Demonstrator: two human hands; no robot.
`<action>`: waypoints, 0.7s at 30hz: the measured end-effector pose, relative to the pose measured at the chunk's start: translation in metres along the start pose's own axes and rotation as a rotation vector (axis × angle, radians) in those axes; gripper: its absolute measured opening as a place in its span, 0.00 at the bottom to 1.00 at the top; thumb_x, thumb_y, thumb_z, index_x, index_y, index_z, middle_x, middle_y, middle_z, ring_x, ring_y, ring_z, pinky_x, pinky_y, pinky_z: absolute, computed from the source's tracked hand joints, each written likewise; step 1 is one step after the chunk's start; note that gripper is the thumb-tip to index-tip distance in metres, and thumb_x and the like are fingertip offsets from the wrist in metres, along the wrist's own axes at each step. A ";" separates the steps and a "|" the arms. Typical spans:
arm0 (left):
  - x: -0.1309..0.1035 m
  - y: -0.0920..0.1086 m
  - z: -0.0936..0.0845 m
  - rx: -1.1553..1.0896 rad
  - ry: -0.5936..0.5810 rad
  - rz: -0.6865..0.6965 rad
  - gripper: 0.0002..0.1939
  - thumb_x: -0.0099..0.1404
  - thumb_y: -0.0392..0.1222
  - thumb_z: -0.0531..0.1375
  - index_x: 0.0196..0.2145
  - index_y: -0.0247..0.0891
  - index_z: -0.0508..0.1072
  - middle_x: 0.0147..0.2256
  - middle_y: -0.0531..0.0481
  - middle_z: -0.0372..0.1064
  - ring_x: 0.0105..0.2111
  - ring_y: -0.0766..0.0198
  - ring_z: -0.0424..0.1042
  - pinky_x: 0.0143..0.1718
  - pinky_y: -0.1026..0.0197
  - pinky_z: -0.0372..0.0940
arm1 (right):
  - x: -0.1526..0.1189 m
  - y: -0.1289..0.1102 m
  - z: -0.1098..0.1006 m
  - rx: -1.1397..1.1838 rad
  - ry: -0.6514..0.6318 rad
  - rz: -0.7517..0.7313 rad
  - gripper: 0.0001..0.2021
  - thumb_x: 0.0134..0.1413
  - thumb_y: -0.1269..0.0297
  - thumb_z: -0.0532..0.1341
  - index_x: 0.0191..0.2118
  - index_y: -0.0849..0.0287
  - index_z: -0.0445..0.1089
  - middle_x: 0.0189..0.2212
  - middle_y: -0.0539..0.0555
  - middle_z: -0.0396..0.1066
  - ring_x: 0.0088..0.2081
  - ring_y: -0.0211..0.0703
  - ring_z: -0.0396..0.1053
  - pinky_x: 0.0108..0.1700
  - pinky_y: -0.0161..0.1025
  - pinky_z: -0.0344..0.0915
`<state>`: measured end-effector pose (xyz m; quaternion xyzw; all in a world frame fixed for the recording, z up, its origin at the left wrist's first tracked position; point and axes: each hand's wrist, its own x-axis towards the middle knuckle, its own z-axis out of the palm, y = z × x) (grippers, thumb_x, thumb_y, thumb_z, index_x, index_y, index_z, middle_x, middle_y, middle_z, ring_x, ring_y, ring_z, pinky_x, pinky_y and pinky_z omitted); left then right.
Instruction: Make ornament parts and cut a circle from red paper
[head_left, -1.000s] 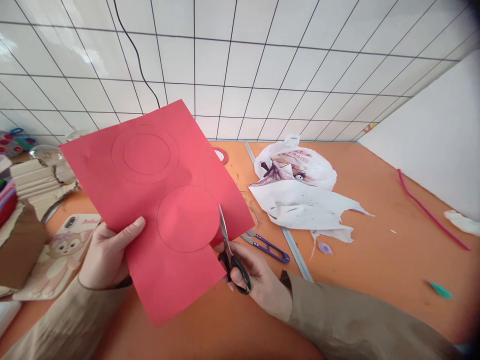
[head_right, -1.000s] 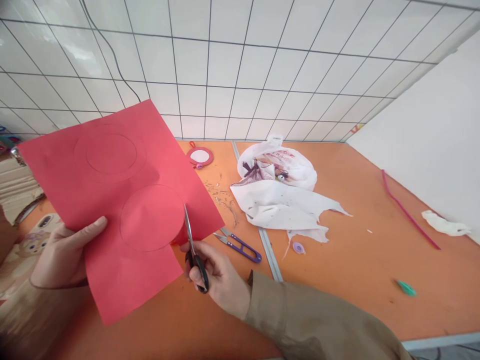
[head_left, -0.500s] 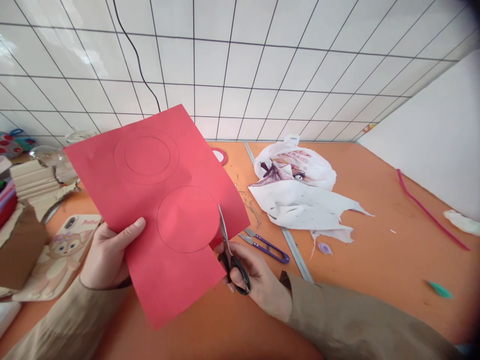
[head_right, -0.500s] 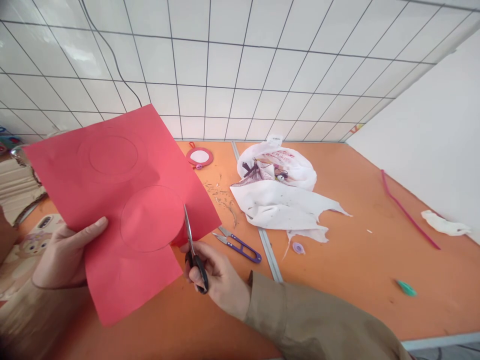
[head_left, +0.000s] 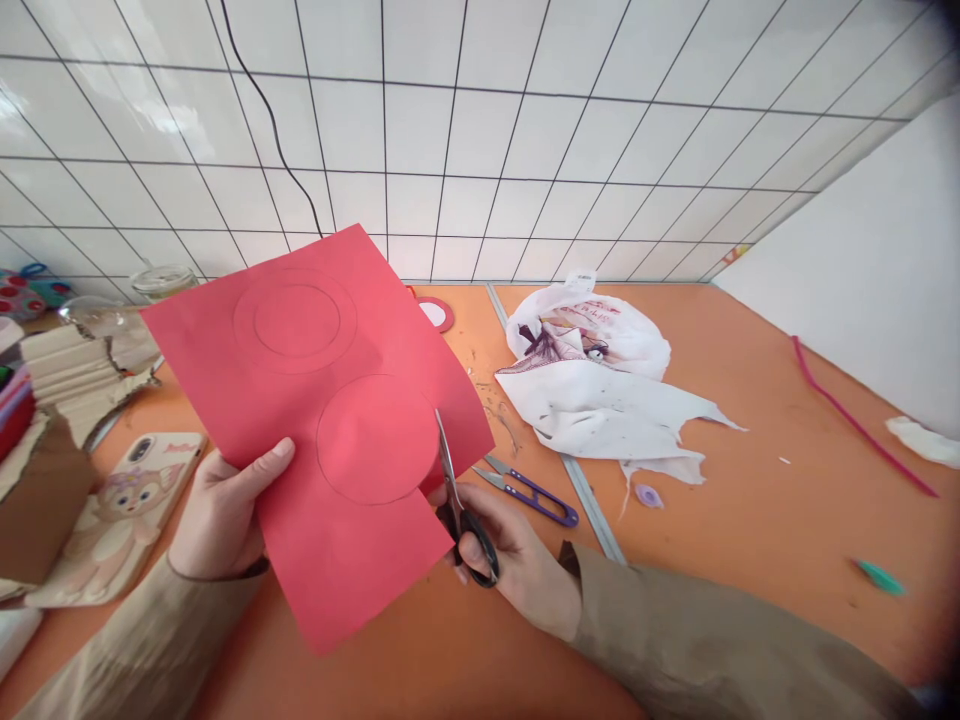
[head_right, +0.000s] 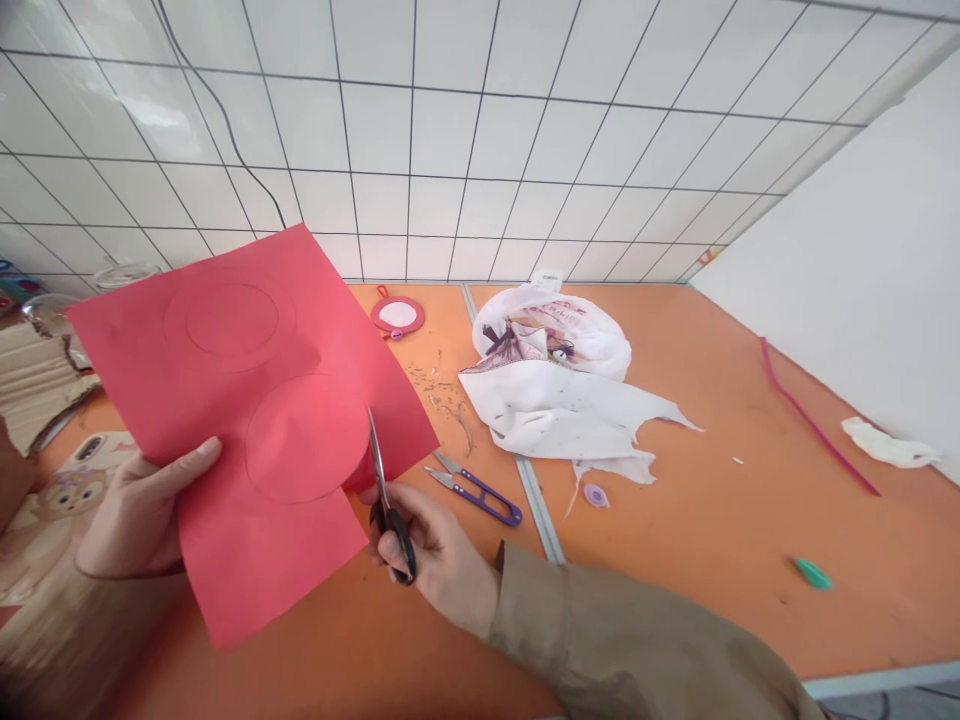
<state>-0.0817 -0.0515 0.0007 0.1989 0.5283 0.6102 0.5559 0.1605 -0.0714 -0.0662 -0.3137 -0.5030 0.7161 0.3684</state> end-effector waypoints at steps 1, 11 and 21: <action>0.000 0.000 0.000 0.001 -0.002 0.009 0.16 0.48 0.36 0.73 0.36 0.34 0.80 0.36 0.43 0.81 0.40 0.46 0.80 0.42 0.52 0.77 | 0.001 -0.001 0.000 -0.001 -0.004 -0.005 0.26 0.53 0.39 0.63 0.44 0.57 0.65 0.29 0.48 0.59 0.26 0.33 0.59 0.28 0.34 0.58; -0.001 -0.005 0.001 0.037 -0.036 0.079 0.14 0.48 0.38 0.73 0.33 0.35 0.80 0.36 0.42 0.81 0.44 0.42 0.78 0.45 0.48 0.76 | 0.001 -0.009 0.002 -0.052 -0.018 -0.071 0.26 0.56 0.39 0.61 0.46 0.59 0.66 0.31 0.49 0.59 0.25 0.32 0.59 0.28 0.35 0.60; 0.000 -0.006 0.000 0.027 -0.024 0.084 0.17 0.46 0.39 0.74 0.36 0.36 0.79 0.37 0.44 0.81 0.44 0.43 0.78 0.44 0.49 0.76 | 0.000 -0.003 -0.001 -0.026 -0.019 -0.068 0.25 0.57 0.41 0.61 0.47 0.59 0.65 0.32 0.49 0.59 0.24 0.31 0.59 0.27 0.34 0.59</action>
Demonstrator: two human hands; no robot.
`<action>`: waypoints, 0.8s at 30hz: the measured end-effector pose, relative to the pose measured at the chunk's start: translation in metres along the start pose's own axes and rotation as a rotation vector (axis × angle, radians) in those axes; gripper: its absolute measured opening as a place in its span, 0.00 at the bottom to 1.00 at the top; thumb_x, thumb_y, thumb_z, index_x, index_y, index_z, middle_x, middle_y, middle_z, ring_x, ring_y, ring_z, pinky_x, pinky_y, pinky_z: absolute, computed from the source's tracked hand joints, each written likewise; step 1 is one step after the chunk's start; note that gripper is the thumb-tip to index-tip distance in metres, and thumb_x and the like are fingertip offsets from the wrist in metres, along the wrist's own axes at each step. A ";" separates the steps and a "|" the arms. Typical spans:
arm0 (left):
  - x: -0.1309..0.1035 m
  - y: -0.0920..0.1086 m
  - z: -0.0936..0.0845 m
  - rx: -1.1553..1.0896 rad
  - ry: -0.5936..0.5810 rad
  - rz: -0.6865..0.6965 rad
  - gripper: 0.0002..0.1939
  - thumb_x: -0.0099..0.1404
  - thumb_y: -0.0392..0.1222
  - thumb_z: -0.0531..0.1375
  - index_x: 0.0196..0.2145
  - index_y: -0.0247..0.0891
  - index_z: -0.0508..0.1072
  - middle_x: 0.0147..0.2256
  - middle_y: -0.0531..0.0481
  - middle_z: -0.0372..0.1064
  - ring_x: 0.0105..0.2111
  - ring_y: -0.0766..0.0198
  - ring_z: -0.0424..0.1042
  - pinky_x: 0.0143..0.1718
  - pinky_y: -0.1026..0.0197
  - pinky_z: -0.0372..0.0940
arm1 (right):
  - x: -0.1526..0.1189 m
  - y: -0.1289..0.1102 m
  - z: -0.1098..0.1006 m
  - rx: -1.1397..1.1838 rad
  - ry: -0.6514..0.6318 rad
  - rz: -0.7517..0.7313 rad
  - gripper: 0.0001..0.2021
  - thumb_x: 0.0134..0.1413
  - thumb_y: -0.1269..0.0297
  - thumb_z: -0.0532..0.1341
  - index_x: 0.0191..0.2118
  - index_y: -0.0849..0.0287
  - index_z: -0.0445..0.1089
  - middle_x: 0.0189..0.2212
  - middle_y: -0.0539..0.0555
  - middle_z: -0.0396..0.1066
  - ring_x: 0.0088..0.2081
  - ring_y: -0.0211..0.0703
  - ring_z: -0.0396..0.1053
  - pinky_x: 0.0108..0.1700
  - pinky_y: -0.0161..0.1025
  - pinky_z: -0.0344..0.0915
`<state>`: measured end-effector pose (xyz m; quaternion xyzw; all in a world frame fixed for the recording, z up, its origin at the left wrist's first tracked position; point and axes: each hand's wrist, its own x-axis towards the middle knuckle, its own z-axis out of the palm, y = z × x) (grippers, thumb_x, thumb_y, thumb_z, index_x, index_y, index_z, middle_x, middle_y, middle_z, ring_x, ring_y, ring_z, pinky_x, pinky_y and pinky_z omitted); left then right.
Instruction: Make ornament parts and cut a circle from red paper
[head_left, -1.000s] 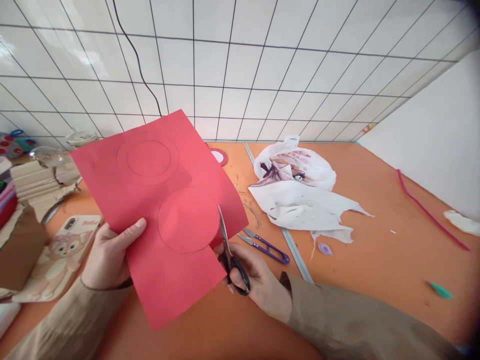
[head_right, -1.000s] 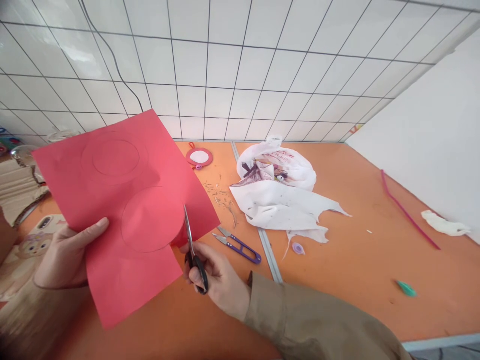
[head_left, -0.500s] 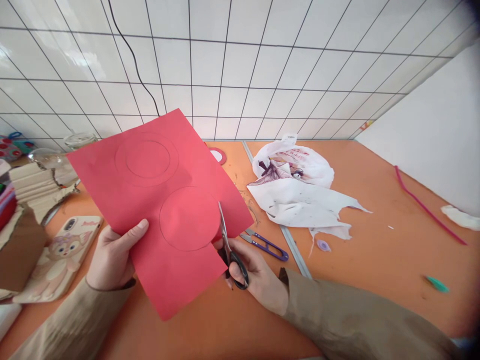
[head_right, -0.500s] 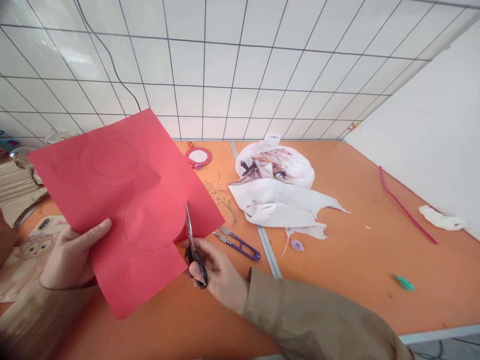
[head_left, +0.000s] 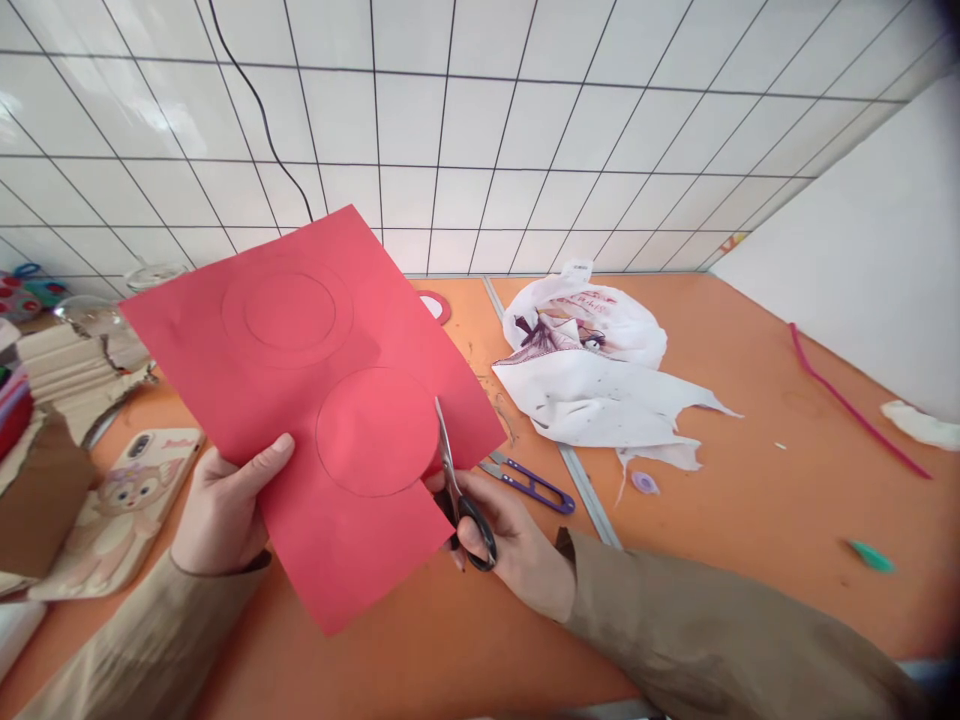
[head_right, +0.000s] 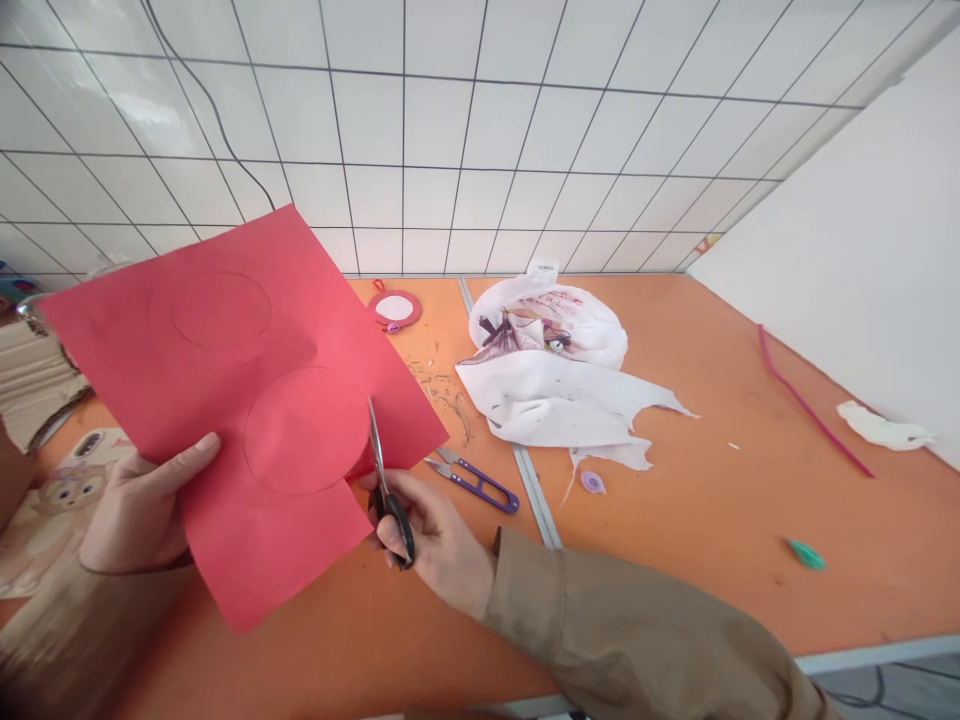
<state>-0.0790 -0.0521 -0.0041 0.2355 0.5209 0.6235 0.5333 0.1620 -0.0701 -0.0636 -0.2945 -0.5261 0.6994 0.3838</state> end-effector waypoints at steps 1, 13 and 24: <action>0.000 0.000 0.000 -0.003 0.002 -0.001 0.17 0.47 0.38 0.74 0.36 0.35 0.80 0.37 0.44 0.81 0.44 0.44 0.78 0.44 0.49 0.76 | 0.000 0.000 0.000 0.008 0.000 0.008 0.26 0.56 0.41 0.61 0.48 0.58 0.65 0.32 0.49 0.59 0.25 0.31 0.58 0.27 0.34 0.59; -0.001 0.002 0.001 -0.013 0.001 0.005 0.17 0.45 0.38 0.75 0.34 0.36 0.80 0.37 0.44 0.81 0.42 0.47 0.79 0.44 0.55 0.76 | -0.001 0.002 0.000 0.039 0.004 0.039 0.28 0.54 0.40 0.62 0.49 0.59 0.65 0.31 0.50 0.60 0.25 0.31 0.58 0.28 0.34 0.58; 0.001 0.003 -0.002 0.001 -0.007 -0.023 0.18 0.46 0.39 0.74 0.36 0.35 0.80 0.38 0.43 0.81 0.42 0.47 0.79 0.45 0.53 0.75 | 0.000 -0.001 -0.001 0.011 0.013 0.049 0.26 0.54 0.40 0.62 0.46 0.59 0.65 0.30 0.49 0.60 0.26 0.33 0.60 0.28 0.35 0.59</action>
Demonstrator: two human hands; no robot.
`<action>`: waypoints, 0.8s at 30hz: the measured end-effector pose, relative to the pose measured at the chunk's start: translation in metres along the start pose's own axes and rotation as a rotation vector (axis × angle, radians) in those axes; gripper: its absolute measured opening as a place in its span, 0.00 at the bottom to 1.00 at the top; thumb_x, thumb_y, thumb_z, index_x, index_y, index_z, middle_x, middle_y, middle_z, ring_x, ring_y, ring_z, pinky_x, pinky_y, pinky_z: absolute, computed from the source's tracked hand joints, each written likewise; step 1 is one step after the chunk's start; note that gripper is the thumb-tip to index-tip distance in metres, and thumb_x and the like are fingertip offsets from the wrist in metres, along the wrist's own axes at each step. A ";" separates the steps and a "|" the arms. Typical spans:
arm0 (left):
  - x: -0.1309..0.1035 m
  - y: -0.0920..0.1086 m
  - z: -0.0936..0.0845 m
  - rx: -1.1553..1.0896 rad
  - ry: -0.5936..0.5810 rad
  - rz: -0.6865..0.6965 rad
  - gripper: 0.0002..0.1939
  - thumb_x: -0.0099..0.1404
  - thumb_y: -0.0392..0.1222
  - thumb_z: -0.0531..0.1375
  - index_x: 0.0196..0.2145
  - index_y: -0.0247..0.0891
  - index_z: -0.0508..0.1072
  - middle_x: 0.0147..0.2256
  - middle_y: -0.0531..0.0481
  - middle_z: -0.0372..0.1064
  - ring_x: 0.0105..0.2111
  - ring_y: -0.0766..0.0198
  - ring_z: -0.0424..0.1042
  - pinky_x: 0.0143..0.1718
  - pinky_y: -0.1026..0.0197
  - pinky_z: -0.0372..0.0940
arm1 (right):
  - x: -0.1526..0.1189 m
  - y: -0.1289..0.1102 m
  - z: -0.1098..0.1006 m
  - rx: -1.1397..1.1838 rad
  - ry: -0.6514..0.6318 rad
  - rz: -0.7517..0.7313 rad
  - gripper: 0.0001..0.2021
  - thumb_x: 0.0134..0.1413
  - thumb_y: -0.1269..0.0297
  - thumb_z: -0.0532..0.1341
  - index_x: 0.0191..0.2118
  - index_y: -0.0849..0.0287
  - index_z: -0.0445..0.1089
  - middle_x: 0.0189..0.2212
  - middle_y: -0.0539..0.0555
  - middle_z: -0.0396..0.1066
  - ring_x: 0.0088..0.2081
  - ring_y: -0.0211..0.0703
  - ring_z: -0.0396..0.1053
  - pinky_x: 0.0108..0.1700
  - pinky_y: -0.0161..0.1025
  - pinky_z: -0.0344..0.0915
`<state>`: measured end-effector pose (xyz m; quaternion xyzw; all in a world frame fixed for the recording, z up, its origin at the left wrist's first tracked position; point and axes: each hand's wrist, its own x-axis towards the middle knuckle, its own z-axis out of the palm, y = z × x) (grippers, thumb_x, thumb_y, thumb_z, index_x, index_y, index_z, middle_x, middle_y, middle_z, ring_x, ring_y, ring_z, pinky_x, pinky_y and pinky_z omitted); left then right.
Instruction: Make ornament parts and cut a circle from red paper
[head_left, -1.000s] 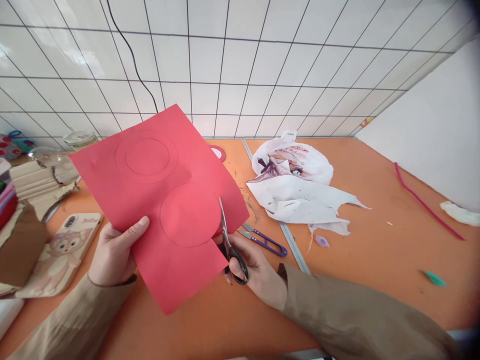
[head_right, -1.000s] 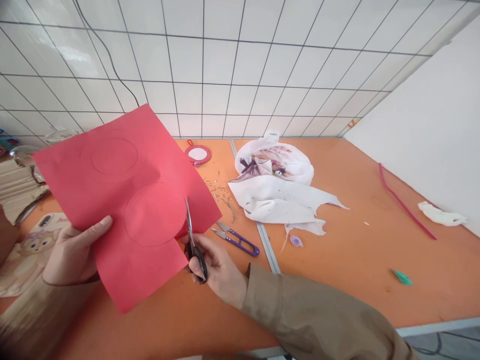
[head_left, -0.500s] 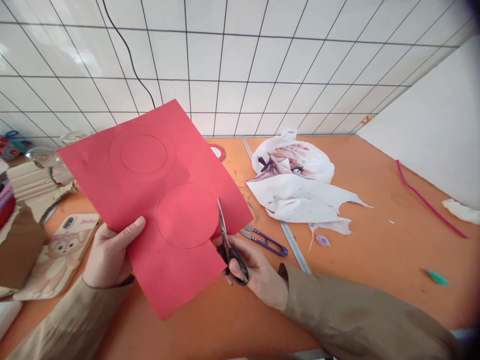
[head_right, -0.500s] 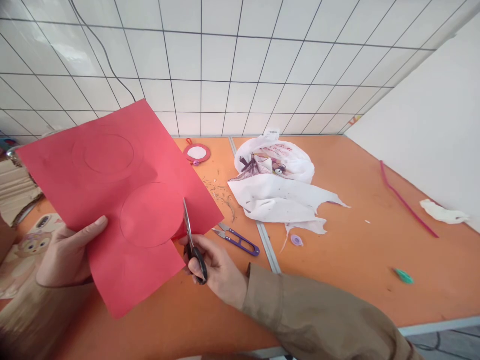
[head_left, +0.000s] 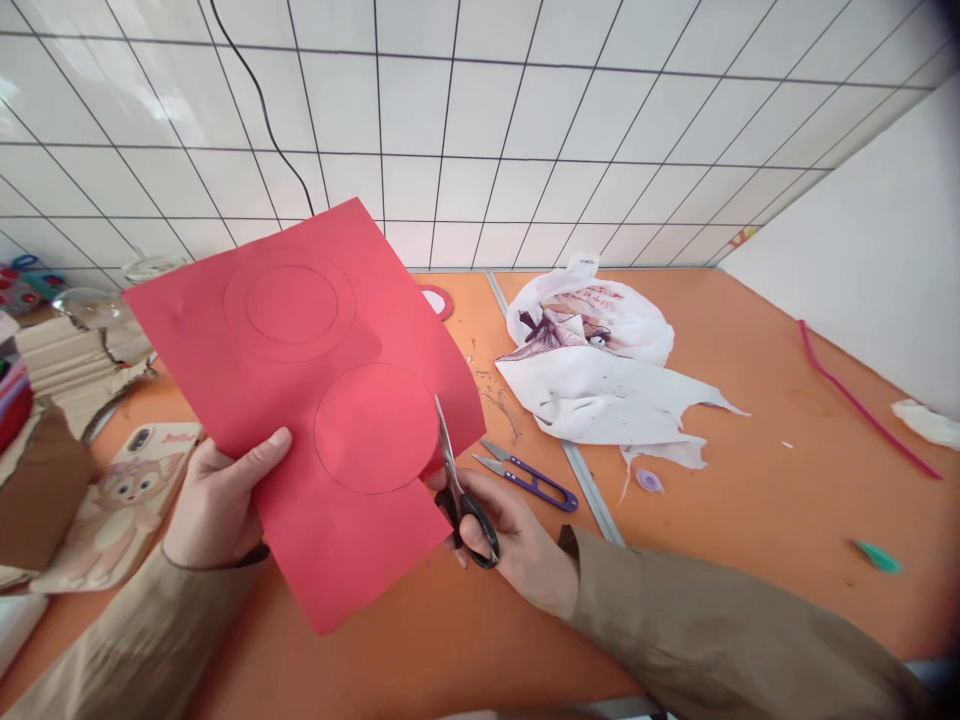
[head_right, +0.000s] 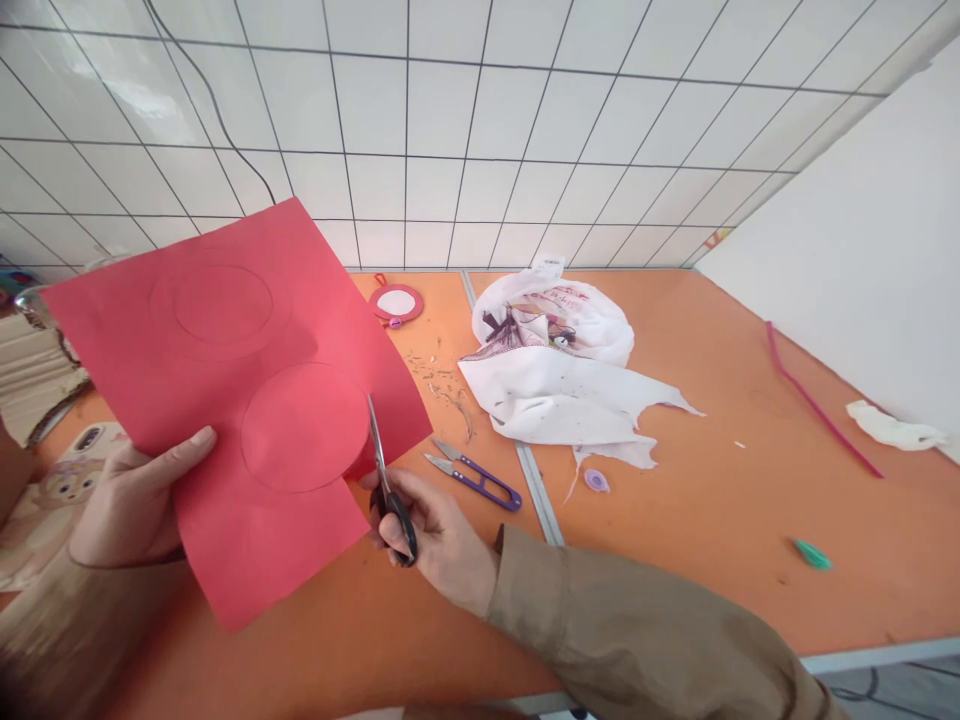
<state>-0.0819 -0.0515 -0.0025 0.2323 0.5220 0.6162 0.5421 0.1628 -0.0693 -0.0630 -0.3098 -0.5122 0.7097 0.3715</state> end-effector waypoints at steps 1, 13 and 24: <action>0.000 0.000 0.000 -0.001 0.002 0.000 0.18 0.46 0.39 0.74 0.36 0.35 0.80 0.39 0.42 0.81 0.42 0.47 0.79 0.45 0.53 0.75 | 0.000 -0.001 0.000 0.000 -0.001 0.006 0.26 0.54 0.40 0.62 0.46 0.59 0.65 0.30 0.49 0.59 0.26 0.33 0.60 0.28 0.35 0.59; 0.000 0.001 0.000 0.008 -0.002 0.026 0.17 0.44 0.39 0.75 0.34 0.35 0.81 0.38 0.42 0.81 0.43 0.45 0.79 0.43 0.53 0.76 | -0.001 0.003 0.000 0.024 -0.009 0.017 0.25 0.55 0.41 0.62 0.46 0.58 0.64 0.30 0.49 0.59 0.27 0.34 0.59 0.28 0.35 0.57; -0.002 0.005 0.001 0.004 -0.017 0.029 0.15 0.46 0.37 0.74 0.34 0.34 0.81 0.37 0.41 0.81 0.41 0.46 0.80 0.43 0.53 0.76 | -0.001 -0.003 0.003 0.015 -0.012 0.045 0.27 0.52 0.39 0.63 0.46 0.57 0.65 0.29 0.49 0.59 0.25 0.34 0.57 0.29 0.38 0.57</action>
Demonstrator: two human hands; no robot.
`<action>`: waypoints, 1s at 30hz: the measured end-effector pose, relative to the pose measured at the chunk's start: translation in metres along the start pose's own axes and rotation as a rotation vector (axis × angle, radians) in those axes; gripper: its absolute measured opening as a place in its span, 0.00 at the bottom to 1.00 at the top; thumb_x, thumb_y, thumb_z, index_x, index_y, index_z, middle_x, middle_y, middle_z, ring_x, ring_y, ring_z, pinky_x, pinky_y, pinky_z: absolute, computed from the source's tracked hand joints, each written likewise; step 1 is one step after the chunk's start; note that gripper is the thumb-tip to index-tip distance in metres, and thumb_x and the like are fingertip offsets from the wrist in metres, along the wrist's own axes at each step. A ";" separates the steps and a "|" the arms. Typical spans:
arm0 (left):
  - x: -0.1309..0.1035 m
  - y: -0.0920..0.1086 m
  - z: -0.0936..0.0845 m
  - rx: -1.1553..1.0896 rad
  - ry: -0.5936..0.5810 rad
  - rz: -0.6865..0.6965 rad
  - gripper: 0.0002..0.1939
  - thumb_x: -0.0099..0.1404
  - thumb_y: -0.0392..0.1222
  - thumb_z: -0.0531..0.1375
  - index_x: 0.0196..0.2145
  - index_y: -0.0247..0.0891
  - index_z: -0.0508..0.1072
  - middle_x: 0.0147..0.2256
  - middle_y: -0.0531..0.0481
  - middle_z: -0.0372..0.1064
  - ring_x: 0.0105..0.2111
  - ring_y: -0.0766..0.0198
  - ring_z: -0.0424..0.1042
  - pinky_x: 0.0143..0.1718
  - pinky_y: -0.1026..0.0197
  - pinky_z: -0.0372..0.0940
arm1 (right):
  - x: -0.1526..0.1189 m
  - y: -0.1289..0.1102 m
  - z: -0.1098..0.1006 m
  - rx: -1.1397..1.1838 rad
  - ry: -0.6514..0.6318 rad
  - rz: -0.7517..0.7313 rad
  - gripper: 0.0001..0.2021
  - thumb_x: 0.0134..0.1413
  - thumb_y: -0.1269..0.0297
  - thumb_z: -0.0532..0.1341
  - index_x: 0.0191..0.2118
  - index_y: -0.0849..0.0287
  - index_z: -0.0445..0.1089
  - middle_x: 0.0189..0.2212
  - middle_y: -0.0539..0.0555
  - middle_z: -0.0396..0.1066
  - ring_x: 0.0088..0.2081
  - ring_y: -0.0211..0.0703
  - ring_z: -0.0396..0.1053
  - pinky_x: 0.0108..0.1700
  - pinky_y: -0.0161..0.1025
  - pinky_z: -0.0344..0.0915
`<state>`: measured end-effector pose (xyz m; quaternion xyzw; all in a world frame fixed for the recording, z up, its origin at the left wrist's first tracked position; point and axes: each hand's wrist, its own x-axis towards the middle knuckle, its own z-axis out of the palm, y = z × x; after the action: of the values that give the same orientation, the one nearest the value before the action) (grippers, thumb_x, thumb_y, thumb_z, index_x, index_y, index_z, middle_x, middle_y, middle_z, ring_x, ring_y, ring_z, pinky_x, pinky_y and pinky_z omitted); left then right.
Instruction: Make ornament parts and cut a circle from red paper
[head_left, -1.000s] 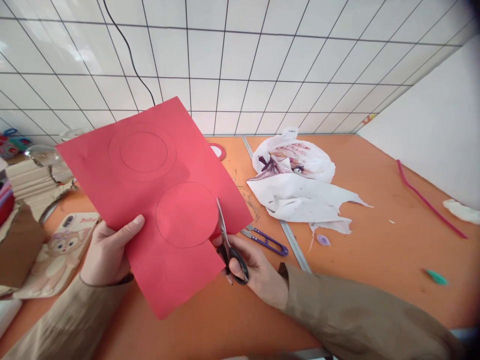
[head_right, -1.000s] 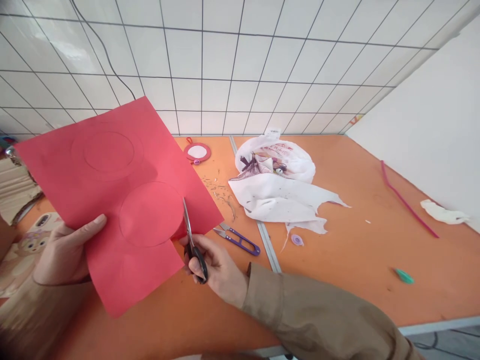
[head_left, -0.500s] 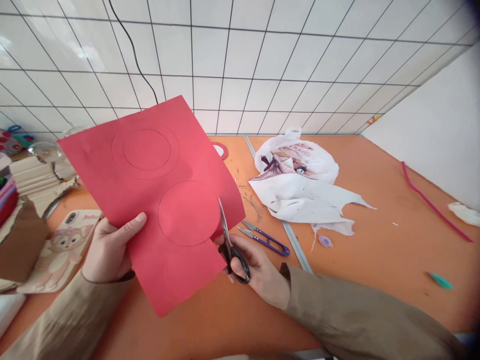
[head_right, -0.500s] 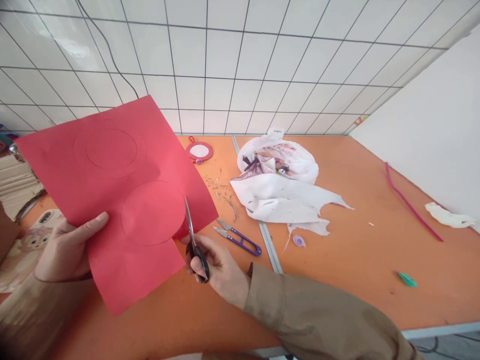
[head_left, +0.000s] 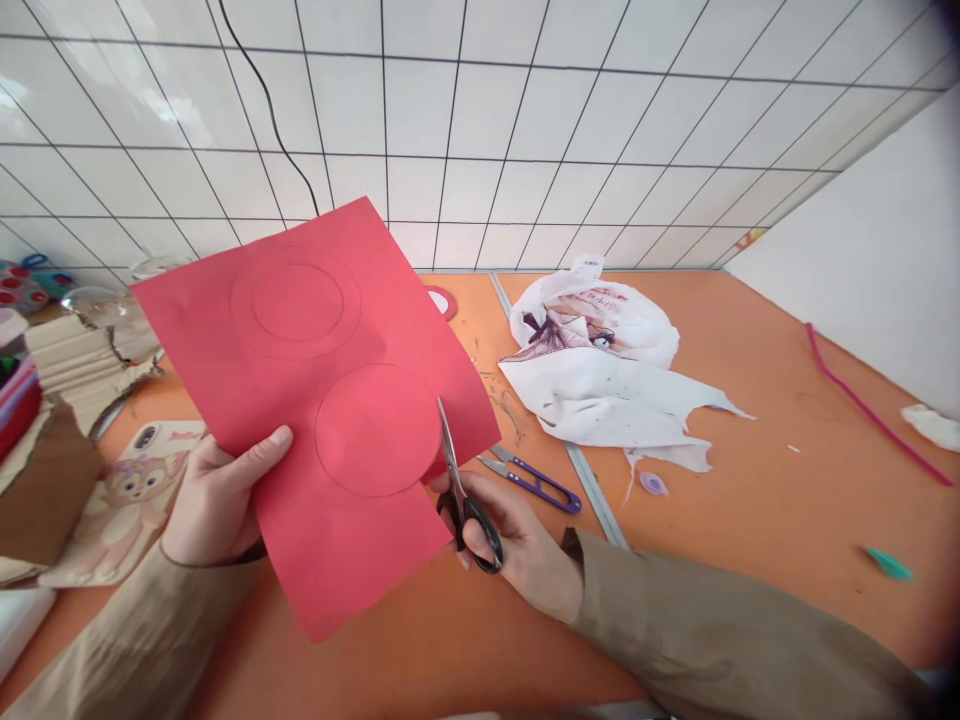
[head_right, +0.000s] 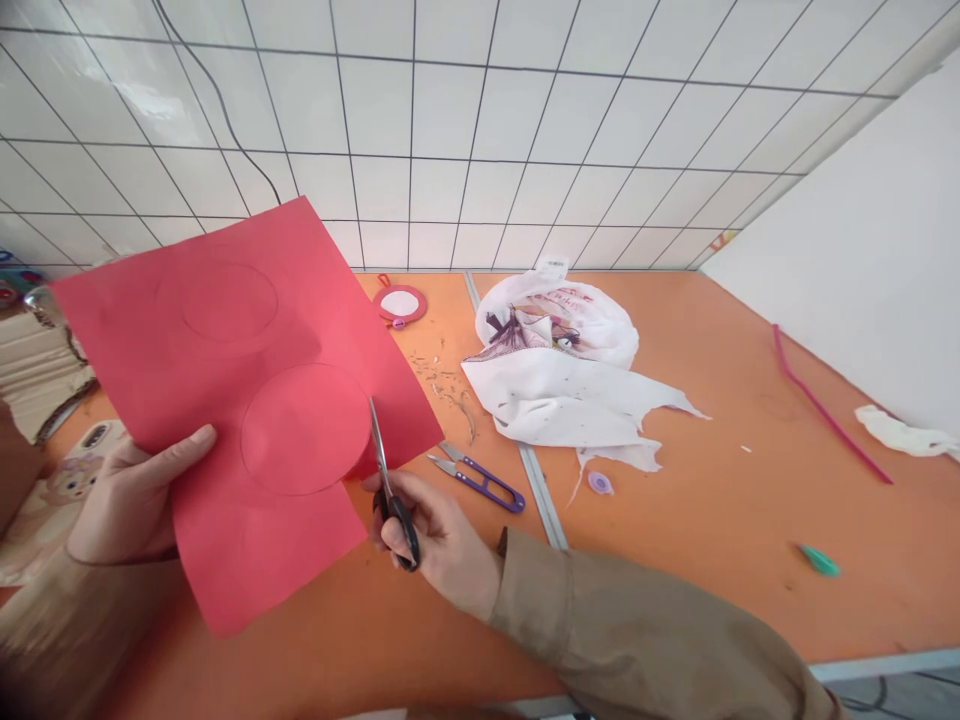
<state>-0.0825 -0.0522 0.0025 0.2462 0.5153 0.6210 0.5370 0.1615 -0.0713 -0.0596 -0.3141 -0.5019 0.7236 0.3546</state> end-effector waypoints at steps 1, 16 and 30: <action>0.000 0.000 0.000 -0.003 -0.004 0.002 0.15 0.46 0.37 0.74 0.34 0.34 0.81 0.37 0.41 0.81 0.41 0.45 0.80 0.43 0.53 0.76 | 0.000 0.000 0.001 0.005 0.007 0.005 0.27 0.52 0.38 0.63 0.46 0.57 0.65 0.29 0.49 0.59 0.25 0.35 0.57 0.29 0.38 0.57; -0.002 -0.002 0.001 0.021 -0.006 -0.013 0.13 0.47 0.37 0.74 0.33 0.35 0.81 0.36 0.42 0.81 0.40 0.46 0.80 0.43 0.54 0.76 | -0.001 -0.003 0.001 0.000 0.021 0.012 0.29 0.50 0.37 0.63 0.48 0.57 0.69 0.30 0.51 0.62 0.26 0.37 0.62 0.31 0.40 0.64; -0.001 -0.003 0.001 0.043 0.001 -0.044 0.14 0.48 0.39 0.73 0.34 0.35 0.82 0.37 0.40 0.81 0.41 0.45 0.79 0.42 0.53 0.77 | -0.002 0.002 0.000 -0.004 0.022 0.021 0.30 0.51 0.38 0.63 0.52 0.56 0.67 0.34 0.53 0.63 0.30 0.40 0.66 0.30 0.41 0.68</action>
<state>-0.0802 -0.0533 0.0005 0.2462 0.5341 0.5978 0.5447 0.1620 -0.0734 -0.0614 -0.3280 -0.4962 0.7228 0.3519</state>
